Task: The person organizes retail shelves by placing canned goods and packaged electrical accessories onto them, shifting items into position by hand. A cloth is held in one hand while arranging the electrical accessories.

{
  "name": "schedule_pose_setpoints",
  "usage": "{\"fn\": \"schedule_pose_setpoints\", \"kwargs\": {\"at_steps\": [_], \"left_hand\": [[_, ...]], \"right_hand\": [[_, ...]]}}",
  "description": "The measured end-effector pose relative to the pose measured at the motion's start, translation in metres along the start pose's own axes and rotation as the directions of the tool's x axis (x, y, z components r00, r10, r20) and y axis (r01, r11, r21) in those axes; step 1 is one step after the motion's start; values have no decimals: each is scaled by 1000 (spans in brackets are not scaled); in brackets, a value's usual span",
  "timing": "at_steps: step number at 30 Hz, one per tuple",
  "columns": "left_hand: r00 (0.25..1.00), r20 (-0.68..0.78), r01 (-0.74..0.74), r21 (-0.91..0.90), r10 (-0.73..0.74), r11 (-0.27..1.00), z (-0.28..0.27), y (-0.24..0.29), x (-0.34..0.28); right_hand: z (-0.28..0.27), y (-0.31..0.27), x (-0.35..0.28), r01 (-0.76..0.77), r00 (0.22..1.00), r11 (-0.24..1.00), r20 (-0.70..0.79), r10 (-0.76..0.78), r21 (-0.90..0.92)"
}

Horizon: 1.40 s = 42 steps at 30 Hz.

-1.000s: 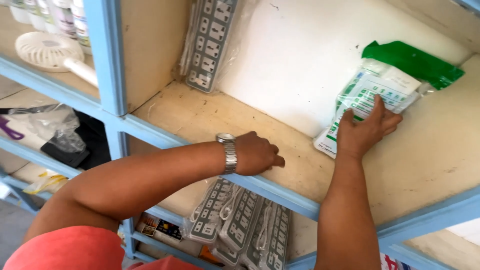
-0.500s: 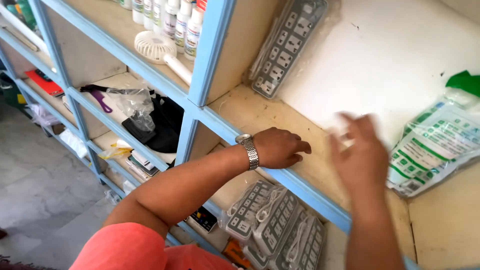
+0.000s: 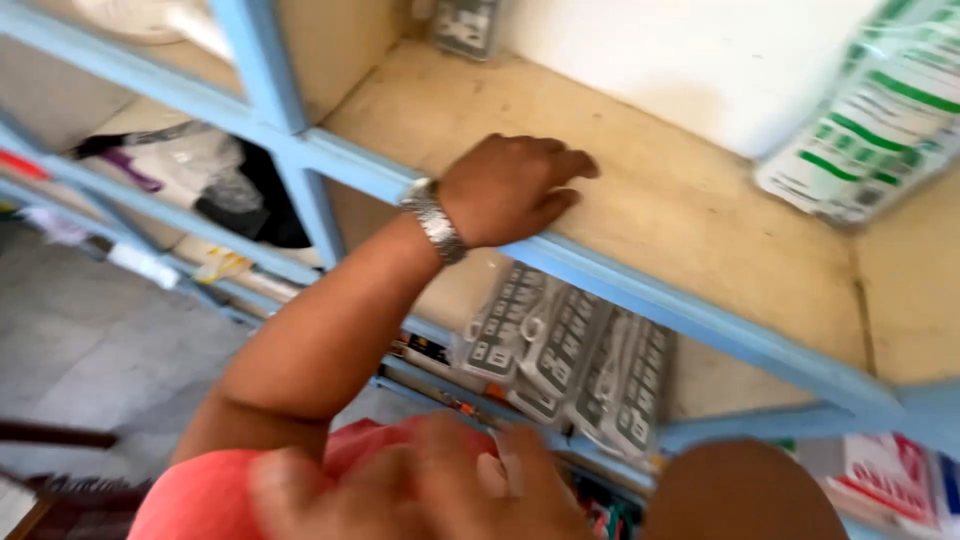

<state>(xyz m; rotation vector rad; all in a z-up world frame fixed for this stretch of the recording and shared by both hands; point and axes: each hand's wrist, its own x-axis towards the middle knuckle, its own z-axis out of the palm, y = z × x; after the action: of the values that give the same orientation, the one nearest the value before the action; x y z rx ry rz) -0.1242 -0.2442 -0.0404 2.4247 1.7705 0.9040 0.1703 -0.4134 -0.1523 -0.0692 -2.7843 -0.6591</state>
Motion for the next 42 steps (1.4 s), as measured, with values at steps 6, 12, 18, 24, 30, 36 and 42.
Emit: {"fn": "schedule_pose_setpoints", "kwargs": {"at_steps": [6,12,18,24,30,36,42], "left_hand": [[984,-125,-125,-7,123,992,-5,6,-6],[979,-172,-102,55,110,993,-13,-1,-2],[979,-173,-93,85,107,992,-17,2,-1],[975,-182,-107,109,125,988,-15,1,-1],[974,-187,-112,108,131,988,-17,4,-3],[963,-230,-117,104,139,988,-19,4,-4],[959,-241,-123,111,146,986,-16,4,-5]], "right_hand": [[-72,133,19,-154,988,928,72,138,340],[-29,162,-14,-756,652,532,507,564,380],[116,140,-94,-899,387,236,419,821,369],[200,94,-151,-943,8,-59,198,980,328],[205,104,-130,-926,-57,-157,283,957,343],[211,112,-123,-843,-59,-215,312,948,494],[204,111,-112,-855,-76,-263,394,916,447]]}}
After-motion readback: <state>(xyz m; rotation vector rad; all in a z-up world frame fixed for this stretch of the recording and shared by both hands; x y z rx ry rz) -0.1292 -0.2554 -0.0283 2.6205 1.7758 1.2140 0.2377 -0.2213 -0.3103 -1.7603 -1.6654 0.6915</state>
